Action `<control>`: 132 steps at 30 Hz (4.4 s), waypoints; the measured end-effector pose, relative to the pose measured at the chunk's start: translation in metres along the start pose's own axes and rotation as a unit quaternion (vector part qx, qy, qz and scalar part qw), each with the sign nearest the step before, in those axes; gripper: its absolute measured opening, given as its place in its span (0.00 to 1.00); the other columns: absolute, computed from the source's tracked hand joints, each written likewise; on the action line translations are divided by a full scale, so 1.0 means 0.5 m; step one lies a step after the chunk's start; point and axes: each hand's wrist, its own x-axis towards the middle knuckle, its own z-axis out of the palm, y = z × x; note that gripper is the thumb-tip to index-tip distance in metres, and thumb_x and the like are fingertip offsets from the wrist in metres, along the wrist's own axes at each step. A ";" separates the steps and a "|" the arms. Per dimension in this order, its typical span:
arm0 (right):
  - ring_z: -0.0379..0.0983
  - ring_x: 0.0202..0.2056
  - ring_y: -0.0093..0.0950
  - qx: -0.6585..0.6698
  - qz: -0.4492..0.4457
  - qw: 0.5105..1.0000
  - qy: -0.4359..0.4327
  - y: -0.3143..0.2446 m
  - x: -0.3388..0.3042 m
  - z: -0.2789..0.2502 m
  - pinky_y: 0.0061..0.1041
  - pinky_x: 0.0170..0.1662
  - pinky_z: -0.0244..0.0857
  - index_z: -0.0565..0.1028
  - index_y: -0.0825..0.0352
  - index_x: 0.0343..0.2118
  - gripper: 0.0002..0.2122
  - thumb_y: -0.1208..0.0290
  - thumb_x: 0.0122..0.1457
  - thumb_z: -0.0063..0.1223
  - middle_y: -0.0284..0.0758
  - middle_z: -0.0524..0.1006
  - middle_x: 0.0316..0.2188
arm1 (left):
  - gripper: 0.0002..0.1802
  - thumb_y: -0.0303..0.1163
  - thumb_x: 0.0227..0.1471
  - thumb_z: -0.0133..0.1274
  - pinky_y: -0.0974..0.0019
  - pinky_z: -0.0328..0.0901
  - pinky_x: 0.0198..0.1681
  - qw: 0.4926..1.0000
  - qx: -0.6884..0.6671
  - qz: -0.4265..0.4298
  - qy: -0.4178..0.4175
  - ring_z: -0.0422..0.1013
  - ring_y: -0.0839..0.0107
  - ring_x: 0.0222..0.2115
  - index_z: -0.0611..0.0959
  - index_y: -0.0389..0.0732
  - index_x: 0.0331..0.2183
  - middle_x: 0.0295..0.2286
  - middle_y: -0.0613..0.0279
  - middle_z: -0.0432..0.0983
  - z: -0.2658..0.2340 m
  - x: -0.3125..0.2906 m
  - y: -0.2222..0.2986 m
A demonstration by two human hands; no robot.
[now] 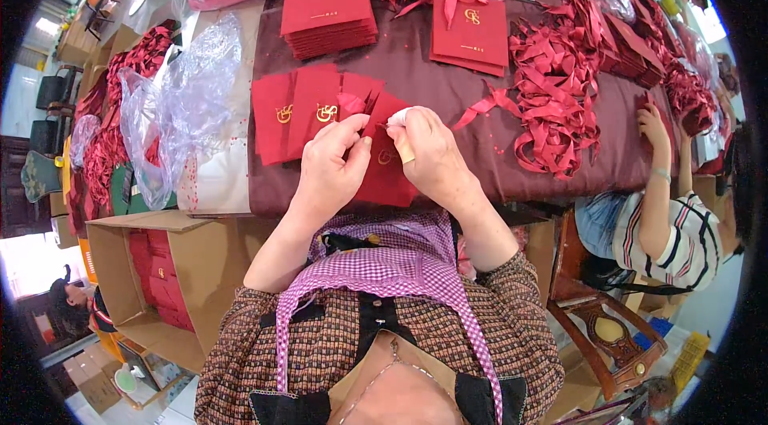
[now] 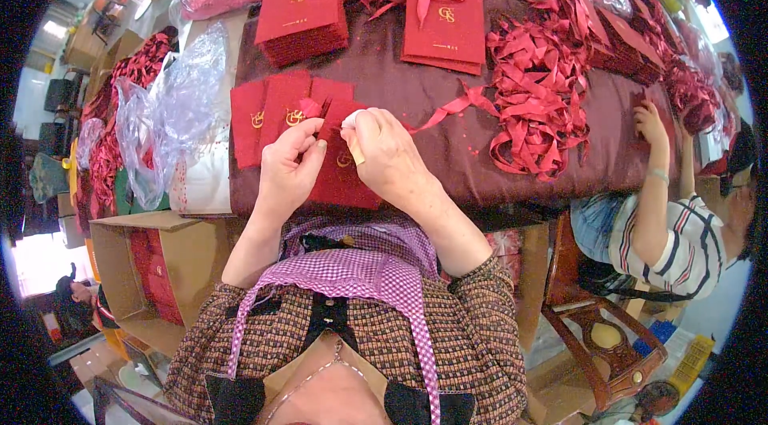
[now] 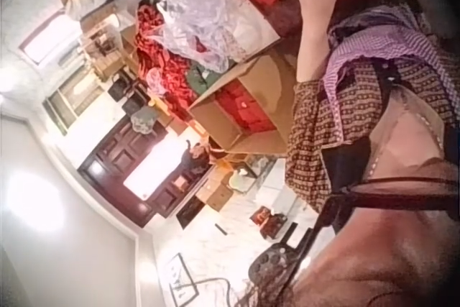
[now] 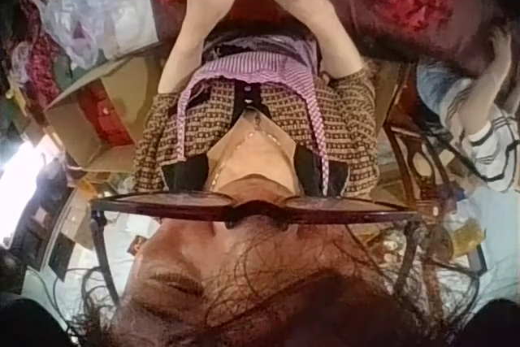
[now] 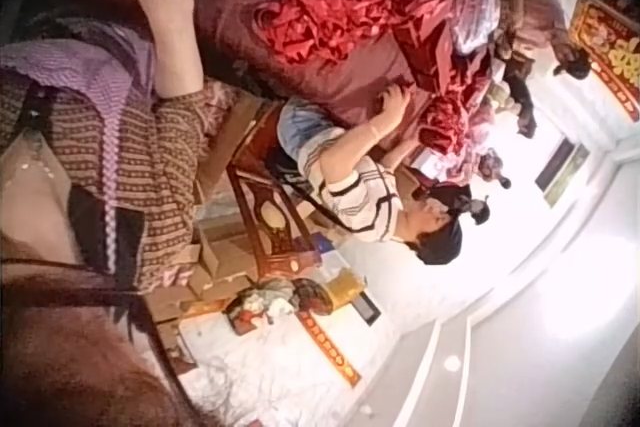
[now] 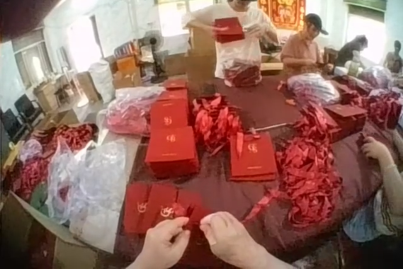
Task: The person ties red ribbons onto small red gift bags by hand in an assembly line setting.
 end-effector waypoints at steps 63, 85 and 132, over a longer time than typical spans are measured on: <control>0.75 0.35 0.40 0.150 0.095 0.984 0.014 -0.018 0.014 0.009 0.33 0.38 0.69 0.72 0.71 0.33 0.05 0.83 0.53 0.53 0.44 0.75 0.30 | 0.16 0.18 0.50 0.53 0.76 0.58 0.22 1.000 0.003 0.025 0.018 0.60 0.84 0.18 0.77 0.31 0.43 0.17 0.68 0.65 0.001 -0.003 -0.007; 0.77 0.32 0.31 0.193 0.066 0.978 0.049 -0.010 0.003 -0.013 0.25 0.36 0.69 0.74 0.72 0.31 0.05 0.84 0.51 0.55 0.40 0.77 0.28 | 0.13 0.18 0.52 0.52 0.68 0.65 0.28 0.992 0.000 0.102 -0.068 0.69 0.65 0.24 0.80 0.33 0.41 0.24 0.55 0.72 -0.028 0.023 0.008; 0.74 0.31 0.47 0.032 0.054 0.947 -0.315 -0.025 0.051 -0.122 0.44 0.34 0.65 0.72 0.62 0.35 0.07 0.65 0.59 0.49 0.44 0.77 0.24 | 0.07 0.29 0.59 0.50 0.76 0.61 0.30 0.971 -0.182 -0.152 -0.012 0.66 0.82 0.25 0.78 0.38 0.30 0.24 0.72 0.72 -0.055 0.022 -0.043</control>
